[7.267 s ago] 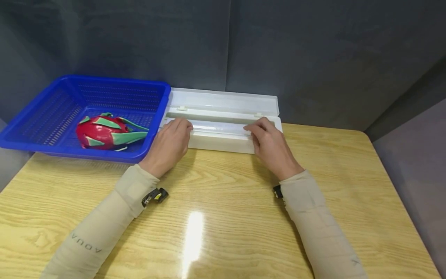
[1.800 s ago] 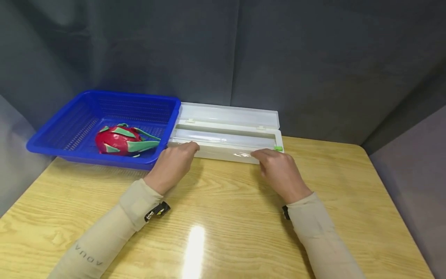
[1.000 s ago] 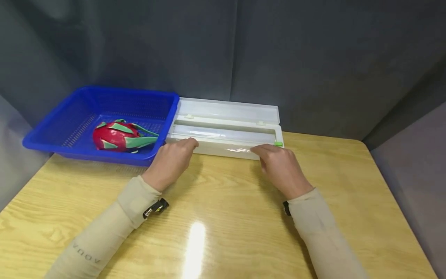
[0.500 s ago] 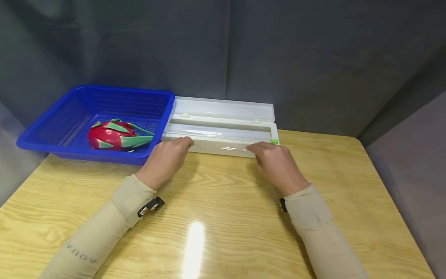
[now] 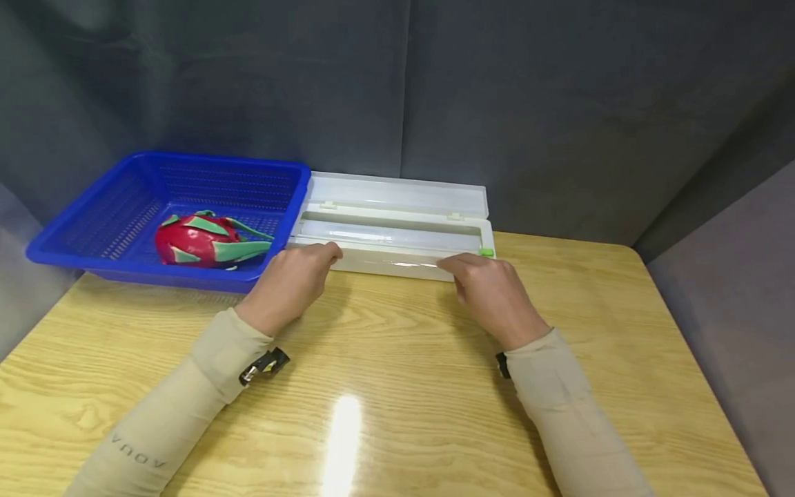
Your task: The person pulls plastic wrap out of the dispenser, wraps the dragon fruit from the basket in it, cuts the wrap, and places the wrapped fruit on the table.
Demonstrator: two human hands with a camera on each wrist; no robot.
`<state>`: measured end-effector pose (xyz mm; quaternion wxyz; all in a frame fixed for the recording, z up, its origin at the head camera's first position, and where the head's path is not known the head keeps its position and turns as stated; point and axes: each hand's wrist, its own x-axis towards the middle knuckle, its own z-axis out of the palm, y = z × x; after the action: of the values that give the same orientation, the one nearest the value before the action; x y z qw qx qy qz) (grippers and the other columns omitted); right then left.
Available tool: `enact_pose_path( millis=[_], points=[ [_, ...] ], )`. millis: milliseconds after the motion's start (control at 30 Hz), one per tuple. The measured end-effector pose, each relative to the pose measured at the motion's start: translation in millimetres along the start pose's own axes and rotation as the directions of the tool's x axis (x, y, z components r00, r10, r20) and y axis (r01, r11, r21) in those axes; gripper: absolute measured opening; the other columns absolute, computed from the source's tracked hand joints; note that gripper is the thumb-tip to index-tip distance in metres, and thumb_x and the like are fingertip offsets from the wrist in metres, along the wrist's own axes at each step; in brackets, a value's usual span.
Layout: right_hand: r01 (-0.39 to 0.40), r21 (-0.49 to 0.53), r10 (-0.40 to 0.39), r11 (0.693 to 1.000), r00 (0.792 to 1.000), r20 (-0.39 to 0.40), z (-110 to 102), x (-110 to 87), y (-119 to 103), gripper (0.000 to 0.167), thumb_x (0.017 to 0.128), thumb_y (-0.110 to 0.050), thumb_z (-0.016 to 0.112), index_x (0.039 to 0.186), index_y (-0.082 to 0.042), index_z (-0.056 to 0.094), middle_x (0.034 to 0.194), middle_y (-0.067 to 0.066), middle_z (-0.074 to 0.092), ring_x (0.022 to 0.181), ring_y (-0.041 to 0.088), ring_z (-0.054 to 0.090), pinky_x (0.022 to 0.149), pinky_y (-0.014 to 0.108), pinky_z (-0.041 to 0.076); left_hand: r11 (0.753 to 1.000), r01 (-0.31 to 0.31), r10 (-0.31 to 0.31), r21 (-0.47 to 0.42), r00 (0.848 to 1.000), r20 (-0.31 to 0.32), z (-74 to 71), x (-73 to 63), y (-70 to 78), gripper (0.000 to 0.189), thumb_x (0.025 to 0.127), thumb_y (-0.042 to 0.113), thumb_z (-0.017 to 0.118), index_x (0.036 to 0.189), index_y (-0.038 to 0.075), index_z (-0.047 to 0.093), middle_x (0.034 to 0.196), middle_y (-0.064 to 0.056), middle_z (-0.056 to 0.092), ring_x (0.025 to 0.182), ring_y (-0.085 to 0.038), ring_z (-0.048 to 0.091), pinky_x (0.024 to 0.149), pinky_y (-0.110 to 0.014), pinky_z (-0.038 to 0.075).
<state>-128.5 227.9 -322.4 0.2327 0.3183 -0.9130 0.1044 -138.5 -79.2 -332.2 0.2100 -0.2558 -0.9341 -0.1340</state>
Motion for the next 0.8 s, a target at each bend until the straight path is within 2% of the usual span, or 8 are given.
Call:
enact_pose_path(
  millis=[533, 800],
  points=[
    [0.018, -0.004, -0.018, 1.0, 1.0, 0.008, -8, 1.1, -2, 0.035, 0.084, 0.018, 0.061, 0.105, -0.003, 0.079, 0.096, 0.016, 0.08, 0.08, 0.028, 0.078, 0.063, 0.043, 0.061, 1.0, 0.007, -0.007, 0.001, 0.999, 0.037, -9.6, 0.5, 2.7, 0.021, 0.085, -0.011, 0.056, 0.085, 0.008, 0.065, 0.072, -0.007, 0.07, 0.057, -0.027, 0.063, 0.052, -0.046, 0.055],
    [0.019, -0.009, -0.018, 1.0, 1.0, 0.019, -11, 1.8, -3, 0.033, 0.085, 0.017, 0.063, 0.106, -0.004, 0.079, 0.097, 0.016, 0.081, 0.08, 0.029, 0.078, 0.063, 0.043, 0.061, 1.0, 0.007, -0.007, 0.007, 0.999, 0.049, -12.8, 0.5, 2.2, 0.022, 0.084, -0.011, 0.056, 0.086, 0.008, 0.065, 0.069, -0.006, 0.068, 0.057, -0.027, 0.063, 0.051, -0.047, 0.055]
  ],
)
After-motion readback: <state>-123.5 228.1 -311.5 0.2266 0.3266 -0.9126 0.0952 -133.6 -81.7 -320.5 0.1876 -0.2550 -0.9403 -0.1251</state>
